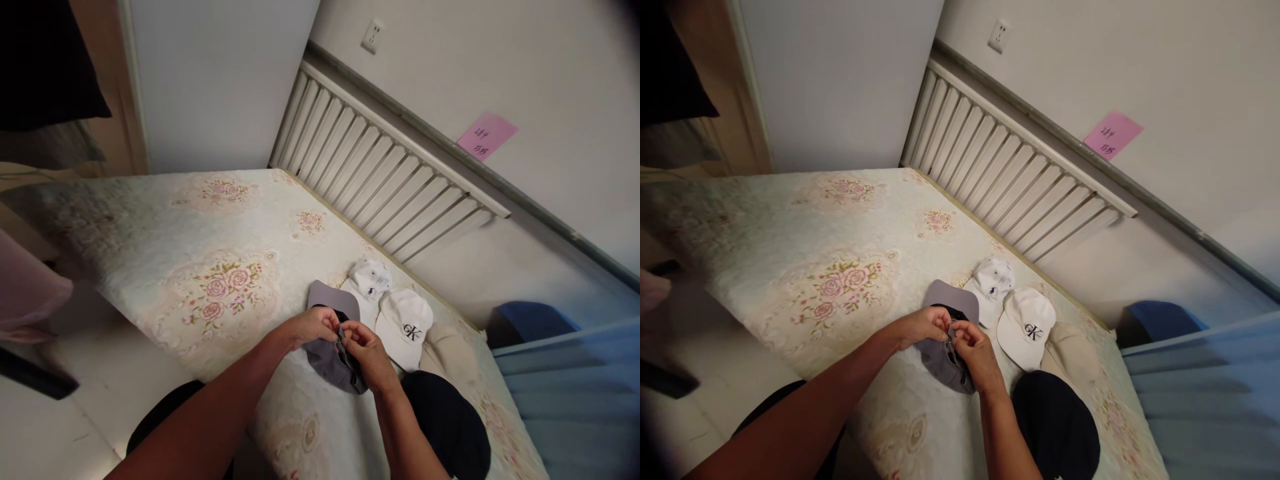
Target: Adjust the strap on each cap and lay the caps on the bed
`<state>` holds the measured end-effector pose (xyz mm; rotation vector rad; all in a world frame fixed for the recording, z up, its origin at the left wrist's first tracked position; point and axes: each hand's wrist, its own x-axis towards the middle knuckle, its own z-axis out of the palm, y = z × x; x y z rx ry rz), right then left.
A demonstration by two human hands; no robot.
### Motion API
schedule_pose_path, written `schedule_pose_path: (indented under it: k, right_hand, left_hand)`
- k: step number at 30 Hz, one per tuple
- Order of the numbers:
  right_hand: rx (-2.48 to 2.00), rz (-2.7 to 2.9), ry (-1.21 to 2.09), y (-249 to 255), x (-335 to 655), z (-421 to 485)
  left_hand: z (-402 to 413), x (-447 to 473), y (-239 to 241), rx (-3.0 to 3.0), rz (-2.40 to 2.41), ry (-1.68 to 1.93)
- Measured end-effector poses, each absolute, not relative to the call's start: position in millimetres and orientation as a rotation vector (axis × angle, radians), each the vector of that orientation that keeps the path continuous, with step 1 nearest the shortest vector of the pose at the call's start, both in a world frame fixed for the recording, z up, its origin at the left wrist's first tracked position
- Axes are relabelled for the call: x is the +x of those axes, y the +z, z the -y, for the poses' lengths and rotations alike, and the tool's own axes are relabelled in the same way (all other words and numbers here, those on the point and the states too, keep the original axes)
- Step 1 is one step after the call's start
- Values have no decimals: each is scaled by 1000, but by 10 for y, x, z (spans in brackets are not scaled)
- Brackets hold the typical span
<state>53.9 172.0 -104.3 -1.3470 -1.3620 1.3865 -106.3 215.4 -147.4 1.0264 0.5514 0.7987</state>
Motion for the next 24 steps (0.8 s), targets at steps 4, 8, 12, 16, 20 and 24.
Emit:
schedule_pose_path:
  k: [4,8,12,16,20,24]
  right_hand:
    - [-1320,1363,1440,-997,530,-1708]
    - [-1332,1438,1435,-947,521,-1706]
    - [-1420,1653,1216,-928,508,-1699]
    - [-1470,1804,903,-937,492,-1660]
    - [-1485,1792,882,-936,500,-1645]
    - [-1424,1755,1032,-875,528,-1663]
  left_hand:
    - [-2145,-1058,-1480,1017,-524,793]
    - [-2138,-1068,-1466,1016,-500,771]
    - [-2135,-1082,-1442,1023,-526,776]
    - [-2127,-1089,-1428,1045,-558,786]
    - [-2113,-1101,-1402,1069,-570,775]
    - [-2099,-1119,-1371,1093,-564,767]
